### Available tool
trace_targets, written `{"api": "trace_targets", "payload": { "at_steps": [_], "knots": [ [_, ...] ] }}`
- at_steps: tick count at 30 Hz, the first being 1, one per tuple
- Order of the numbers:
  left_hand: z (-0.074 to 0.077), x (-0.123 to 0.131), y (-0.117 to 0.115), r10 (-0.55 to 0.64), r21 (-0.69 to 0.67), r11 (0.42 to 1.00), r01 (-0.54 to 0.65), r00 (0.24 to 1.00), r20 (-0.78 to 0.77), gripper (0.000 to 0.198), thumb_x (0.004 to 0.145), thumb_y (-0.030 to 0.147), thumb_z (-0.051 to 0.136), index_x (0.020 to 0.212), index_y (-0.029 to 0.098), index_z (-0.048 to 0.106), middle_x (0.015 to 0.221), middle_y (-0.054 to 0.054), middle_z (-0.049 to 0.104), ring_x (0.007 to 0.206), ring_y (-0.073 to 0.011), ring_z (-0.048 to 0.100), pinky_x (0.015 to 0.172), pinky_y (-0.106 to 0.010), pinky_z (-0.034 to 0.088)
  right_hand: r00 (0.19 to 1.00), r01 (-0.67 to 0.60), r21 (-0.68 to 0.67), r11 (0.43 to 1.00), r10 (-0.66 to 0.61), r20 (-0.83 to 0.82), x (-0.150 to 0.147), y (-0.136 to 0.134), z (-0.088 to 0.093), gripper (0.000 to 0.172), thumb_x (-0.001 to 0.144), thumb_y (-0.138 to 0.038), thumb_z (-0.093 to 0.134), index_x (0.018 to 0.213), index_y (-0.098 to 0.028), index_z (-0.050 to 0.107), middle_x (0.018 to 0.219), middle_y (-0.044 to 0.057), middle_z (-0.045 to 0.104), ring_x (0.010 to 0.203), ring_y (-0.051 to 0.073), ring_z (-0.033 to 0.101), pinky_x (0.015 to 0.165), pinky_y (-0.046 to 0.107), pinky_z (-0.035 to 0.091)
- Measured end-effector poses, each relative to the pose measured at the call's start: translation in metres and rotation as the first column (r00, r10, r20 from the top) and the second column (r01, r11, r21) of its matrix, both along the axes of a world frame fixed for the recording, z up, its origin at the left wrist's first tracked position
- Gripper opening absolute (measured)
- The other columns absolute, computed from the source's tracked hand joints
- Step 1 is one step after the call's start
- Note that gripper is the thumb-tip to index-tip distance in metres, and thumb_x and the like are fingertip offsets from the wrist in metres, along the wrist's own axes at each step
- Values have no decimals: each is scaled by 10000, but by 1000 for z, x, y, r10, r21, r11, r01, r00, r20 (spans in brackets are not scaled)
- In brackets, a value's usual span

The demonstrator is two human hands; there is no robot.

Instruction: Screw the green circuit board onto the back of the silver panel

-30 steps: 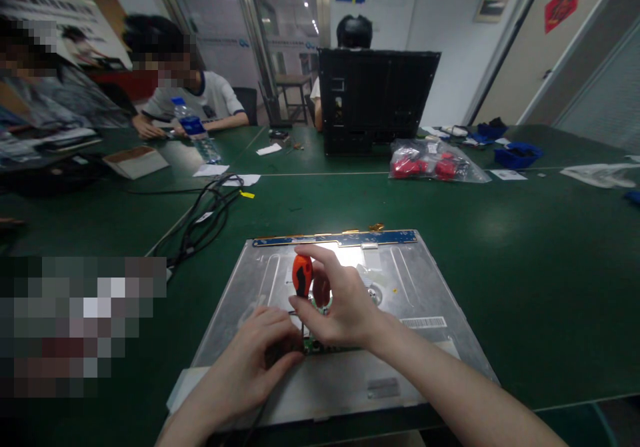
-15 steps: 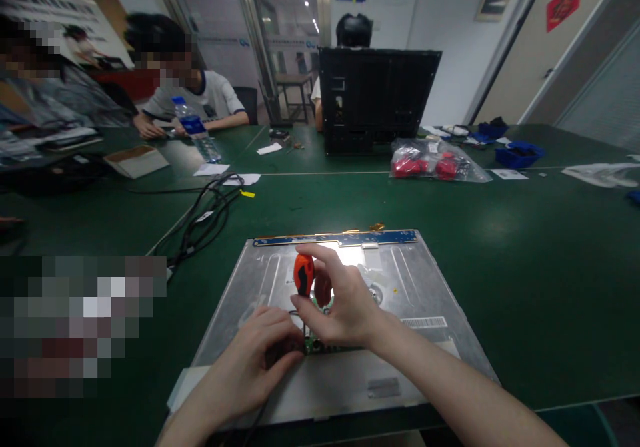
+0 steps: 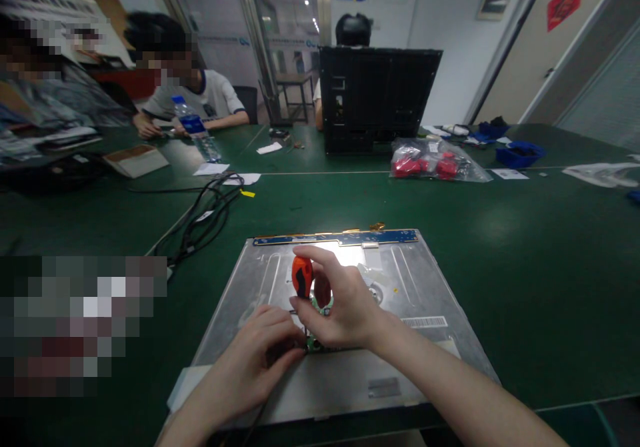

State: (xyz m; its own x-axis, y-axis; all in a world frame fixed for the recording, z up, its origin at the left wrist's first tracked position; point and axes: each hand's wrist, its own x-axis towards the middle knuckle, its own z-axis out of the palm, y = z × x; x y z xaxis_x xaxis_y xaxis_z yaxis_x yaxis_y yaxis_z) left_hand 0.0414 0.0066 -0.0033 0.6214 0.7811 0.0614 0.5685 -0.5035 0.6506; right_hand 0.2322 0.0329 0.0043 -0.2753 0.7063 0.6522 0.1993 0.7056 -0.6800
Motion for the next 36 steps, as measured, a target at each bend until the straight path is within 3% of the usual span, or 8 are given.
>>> {"api": "trace_targets", "payload": {
  "at_steps": [24,36],
  "knots": [
    [-8,-3,2,-30,-6,1000,30,998,59,127,823,86,602,821,207,640,841,-7,676,824,-209,598,834,-371,407,1000,-22,100,995,20,21,0,-4,-5,667,798,-139,642,1405,-226,379,783,-28,557,530,107,523,453,234,434],
    [-9,-4,2,-41,-28,999,45,992,116,133,850,87,587,851,211,634,892,-11,679,871,-211,597,840,-371,401,994,45,278,959,-70,79,-1,-4,0,560,867,-200,615,1381,-161,396,807,4,611,528,114,532,462,248,467]
  ]
}}
